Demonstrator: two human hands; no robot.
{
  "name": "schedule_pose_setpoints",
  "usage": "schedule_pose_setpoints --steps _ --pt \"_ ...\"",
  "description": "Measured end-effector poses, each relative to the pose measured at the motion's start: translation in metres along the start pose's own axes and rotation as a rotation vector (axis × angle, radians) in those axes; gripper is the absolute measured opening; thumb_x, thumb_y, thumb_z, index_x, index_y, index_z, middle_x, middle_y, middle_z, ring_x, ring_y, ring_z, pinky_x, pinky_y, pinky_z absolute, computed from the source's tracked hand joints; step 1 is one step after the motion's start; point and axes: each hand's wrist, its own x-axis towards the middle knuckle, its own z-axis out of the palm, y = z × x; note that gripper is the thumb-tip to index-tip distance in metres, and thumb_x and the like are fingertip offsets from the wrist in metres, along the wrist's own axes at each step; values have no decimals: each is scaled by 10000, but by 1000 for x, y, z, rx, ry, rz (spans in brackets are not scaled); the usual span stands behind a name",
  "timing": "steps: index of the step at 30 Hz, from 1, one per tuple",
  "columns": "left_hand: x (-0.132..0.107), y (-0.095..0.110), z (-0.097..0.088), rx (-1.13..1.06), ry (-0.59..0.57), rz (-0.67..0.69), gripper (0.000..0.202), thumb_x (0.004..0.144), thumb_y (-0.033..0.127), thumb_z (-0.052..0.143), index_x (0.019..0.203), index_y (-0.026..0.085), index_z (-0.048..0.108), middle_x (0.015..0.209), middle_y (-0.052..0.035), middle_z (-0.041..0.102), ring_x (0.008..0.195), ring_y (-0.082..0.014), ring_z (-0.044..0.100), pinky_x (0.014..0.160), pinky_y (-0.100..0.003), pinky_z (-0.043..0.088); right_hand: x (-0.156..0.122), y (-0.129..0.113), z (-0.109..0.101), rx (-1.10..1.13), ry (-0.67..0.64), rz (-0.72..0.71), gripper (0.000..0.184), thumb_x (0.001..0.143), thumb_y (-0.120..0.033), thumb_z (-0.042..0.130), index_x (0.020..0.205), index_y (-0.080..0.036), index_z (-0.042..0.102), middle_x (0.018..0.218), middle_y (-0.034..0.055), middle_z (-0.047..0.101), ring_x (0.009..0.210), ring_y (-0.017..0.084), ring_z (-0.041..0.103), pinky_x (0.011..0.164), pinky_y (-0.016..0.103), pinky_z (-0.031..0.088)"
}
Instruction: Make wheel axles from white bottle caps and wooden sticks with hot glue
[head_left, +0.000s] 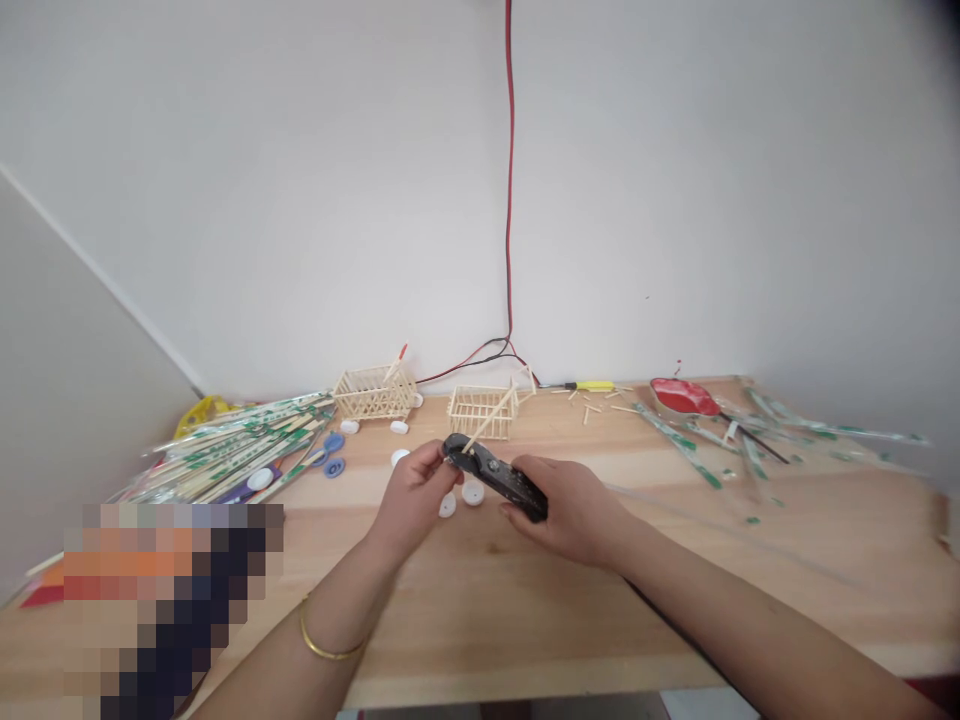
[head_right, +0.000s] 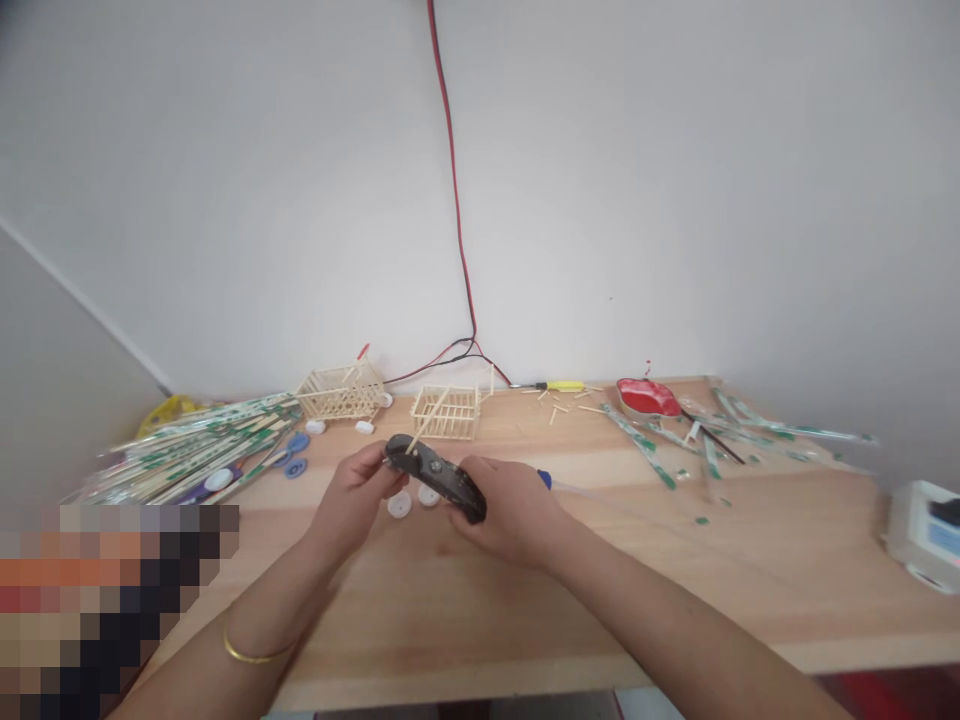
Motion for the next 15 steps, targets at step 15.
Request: schedule_pose_setpoints --steps 15 --pt "1 6 1 -68 -78 -85 295 806 423 574 752 134 550 603 31 479 499 -54 354 479 -199 252 -2 -2 -5 16 -48 23 219 800 -417 524 850 -204 528 738 27 637 641 159 552 552 235 253"
